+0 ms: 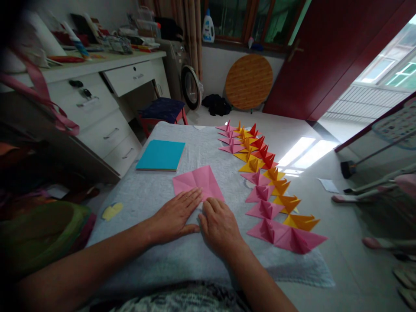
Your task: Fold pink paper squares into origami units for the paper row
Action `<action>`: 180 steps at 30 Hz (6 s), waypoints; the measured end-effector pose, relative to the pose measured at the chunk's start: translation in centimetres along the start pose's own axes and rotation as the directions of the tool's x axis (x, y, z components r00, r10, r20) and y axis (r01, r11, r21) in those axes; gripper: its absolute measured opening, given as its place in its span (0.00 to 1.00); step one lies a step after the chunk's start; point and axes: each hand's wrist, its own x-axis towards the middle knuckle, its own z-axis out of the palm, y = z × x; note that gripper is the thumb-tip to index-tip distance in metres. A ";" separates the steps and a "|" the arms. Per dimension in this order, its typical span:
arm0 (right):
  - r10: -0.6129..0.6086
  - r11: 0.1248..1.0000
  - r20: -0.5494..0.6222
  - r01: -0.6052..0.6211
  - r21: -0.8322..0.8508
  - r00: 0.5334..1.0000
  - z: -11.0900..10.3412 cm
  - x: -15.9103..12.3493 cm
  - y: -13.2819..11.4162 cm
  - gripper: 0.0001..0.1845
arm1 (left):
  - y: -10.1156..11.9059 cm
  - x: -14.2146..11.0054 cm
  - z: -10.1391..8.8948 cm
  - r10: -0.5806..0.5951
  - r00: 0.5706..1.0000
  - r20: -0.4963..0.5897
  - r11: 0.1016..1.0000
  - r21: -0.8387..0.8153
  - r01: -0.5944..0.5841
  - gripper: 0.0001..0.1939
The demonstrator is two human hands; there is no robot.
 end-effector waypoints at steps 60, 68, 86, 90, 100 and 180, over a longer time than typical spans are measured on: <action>0.181 0.978 0.099 -0.169 -0.119 0.979 -0.1 5.2 1.0 0.19 | -4.7 -0.5 -2.5 -0.291 0.897 -0.332 0.954 -0.169 0.247 0.35; 0.071 0.993 -0.175 -0.086 -0.076 0.982 0.2 4.4 2.7 0.13 | -6.7 -1.2 -0.5 -0.130 0.912 -0.390 0.969 -0.247 0.032 0.46; 0.150 0.900 -0.317 0.003 0.435 0.937 0.6 4.3 4.2 0.16 | -4.9 -1.6 -2.1 0.027 0.679 -0.734 0.948 -0.197 -0.250 0.08; 0.092 0.896 -0.254 0.031 0.443 0.963 0.9 4.4 4.3 0.22 | -4.2 -1.3 -1.7 0.287 0.632 -0.720 0.937 0.074 -0.341 0.08; -0.014 0.995 -0.284 0.042 0.092 0.959 1.2 3.3 4.0 0.23 | -2.6 -0.5 -1.5 0.269 0.742 -0.614 0.940 0.336 -0.063 0.12; 0.459 0.887 -0.183 -0.437 0.147 0.869 1.9 4.6 3.9 0.08 | -4.2 2.0 -0.6 -0.517 0.770 -0.374 0.853 -0.303 0.425 0.01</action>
